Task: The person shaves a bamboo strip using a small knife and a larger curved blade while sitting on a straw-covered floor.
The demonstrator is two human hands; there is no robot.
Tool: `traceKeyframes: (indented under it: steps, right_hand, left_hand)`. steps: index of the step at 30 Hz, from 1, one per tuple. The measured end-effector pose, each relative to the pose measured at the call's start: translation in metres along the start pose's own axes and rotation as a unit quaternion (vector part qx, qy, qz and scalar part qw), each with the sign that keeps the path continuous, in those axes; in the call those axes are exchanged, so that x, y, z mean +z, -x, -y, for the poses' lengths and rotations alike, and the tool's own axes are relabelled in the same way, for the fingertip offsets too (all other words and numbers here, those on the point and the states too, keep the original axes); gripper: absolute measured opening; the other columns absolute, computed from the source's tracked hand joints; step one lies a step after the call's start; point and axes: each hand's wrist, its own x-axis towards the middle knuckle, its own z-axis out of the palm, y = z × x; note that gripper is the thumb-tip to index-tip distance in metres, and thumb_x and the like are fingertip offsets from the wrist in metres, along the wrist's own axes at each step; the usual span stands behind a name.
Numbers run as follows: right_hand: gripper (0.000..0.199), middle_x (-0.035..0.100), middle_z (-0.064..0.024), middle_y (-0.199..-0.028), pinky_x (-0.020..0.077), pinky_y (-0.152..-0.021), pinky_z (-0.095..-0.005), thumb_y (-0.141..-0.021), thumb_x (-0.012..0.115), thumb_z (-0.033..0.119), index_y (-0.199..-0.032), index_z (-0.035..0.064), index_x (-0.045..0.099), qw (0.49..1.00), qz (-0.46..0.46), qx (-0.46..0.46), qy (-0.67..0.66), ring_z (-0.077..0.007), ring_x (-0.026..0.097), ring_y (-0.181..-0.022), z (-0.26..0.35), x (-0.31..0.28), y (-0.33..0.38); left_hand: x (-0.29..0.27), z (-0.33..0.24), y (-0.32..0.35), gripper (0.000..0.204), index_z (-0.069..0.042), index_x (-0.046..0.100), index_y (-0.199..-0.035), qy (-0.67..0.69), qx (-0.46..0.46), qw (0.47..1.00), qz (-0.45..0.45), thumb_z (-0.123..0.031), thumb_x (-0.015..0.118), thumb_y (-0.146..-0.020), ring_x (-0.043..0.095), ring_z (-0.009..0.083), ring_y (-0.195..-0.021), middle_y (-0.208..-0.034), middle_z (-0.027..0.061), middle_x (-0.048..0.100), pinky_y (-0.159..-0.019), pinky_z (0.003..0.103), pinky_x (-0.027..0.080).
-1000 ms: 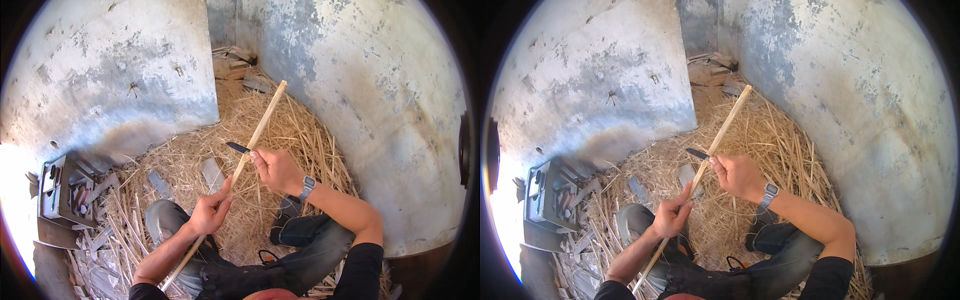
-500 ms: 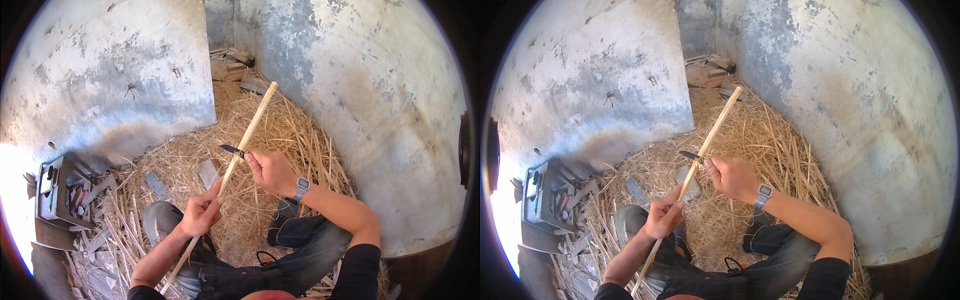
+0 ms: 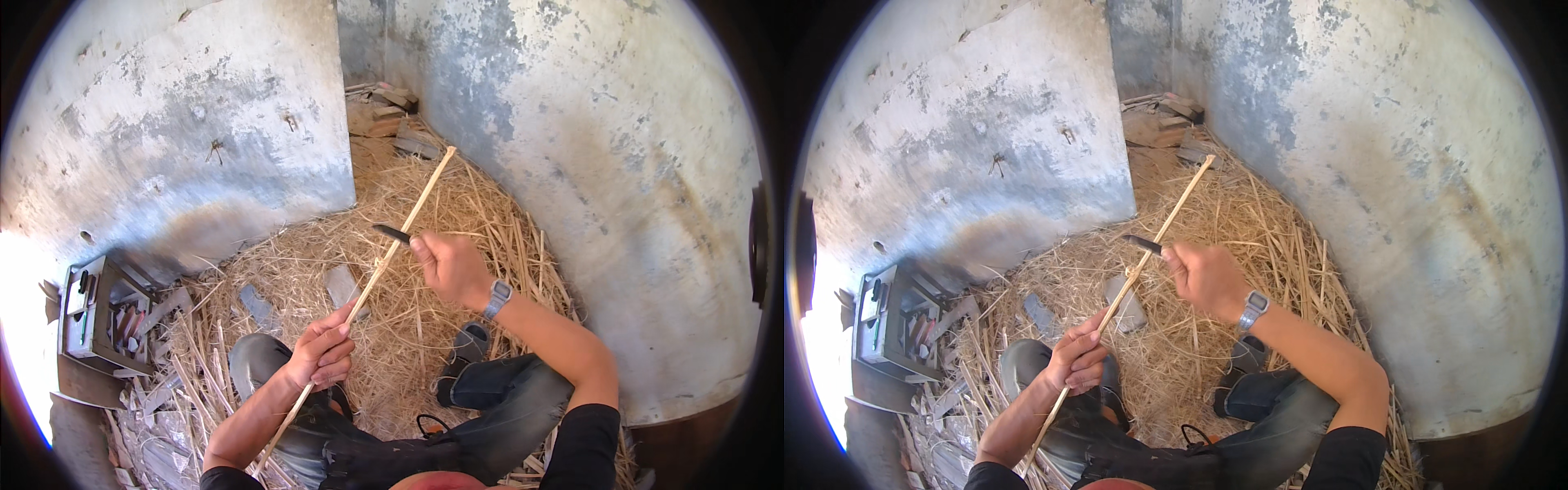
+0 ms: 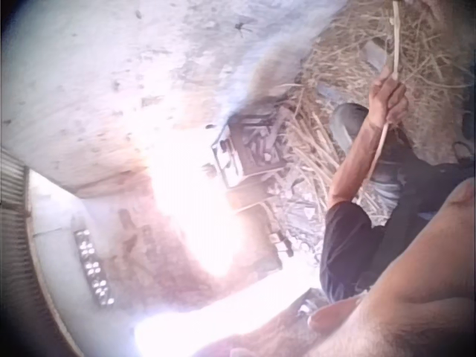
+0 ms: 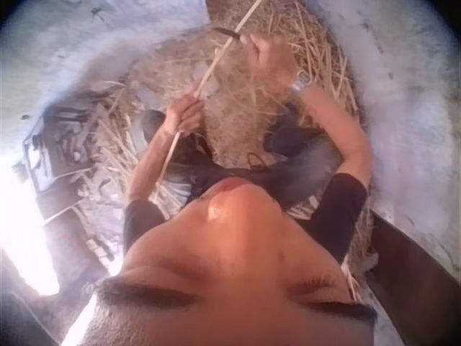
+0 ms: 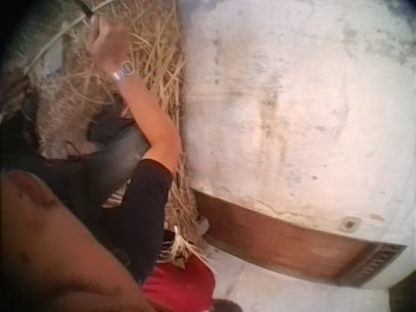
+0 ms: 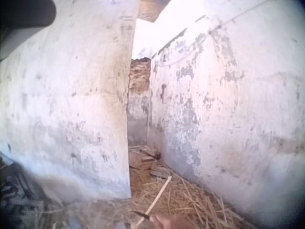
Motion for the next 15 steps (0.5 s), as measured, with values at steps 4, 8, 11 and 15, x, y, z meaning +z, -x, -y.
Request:
traceKeyframes:
  steps: [4,8,11,15]
  right_hand:
    - [0.041,0.043,0.0001,-0.045,0.0289,-0.035,-0.03,-0.109,0.046,0.027,-0.073,0.0087,0.056,0.992,-0.012,0.129,0.011,-0.012,0.04,-0.036,-0.049,-0.034,-0.023]
    - [0.043,0.044,-0.0044,-0.046,0.0328,-0.037,-0.0339,-0.108,0.045,0.026,-0.072,0.0059,0.056,0.987,-0.058,0.146,0.016,-0.0169,0.041,-0.035,-0.045,-0.039,-0.018]
    - [0.04,0.046,-0.0069,-0.047,0.035,-0.038,-0.037,-0.107,0.048,0.026,-0.074,0.0065,0.057,0.996,0.05,0.054,-0.045,-0.0211,0.042,-0.036,0.006,-0.007,0.019]
    - [0.042,0.047,-0.0073,-0.052,0.0338,-0.04,-0.0369,-0.108,0.048,0.023,-0.072,0.0036,0.054,0.997,0.066,0.033,-0.039,-0.0169,0.042,-0.04,0.034,-0.016,0.0]
  left_hand:
    - [0.0,0.004,-0.007,0.045,-0.025,0.041,-0.154,0.057,-0.019,0.998,0.014,-0.014,0.041,-0.11,0.028,0.0063,-0.034,-0.053,-0.0044,0.03,-0.031,0.022,0.023]
    - [0.001,0.004,-0.007,0.044,-0.025,0.042,-0.154,0.023,-0.037,0.997,0.056,-0.015,0.04,-0.111,0.028,0.0066,-0.034,-0.053,-0.0041,0.03,-0.031,0.022,0.024]
    - [0.002,0.005,-0.012,0.044,-0.026,0.043,-0.153,0.023,-0.011,0.999,0.027,-0.015,0.041,-0.111,0.028,0.0065,-0.034,-0.053,-0.0044,0.03,-0.032,0.022,0.023]
    - [0.005,-0.001,-0.01,0.045,-0.026,0.042,-0.154,0.032,0.005,0.999,0.019,-0.015,0.042,-0.11,0.027,0.0065,-0.034,-0.053,-0.0044,0.03,-0.032,0.022,0.024]
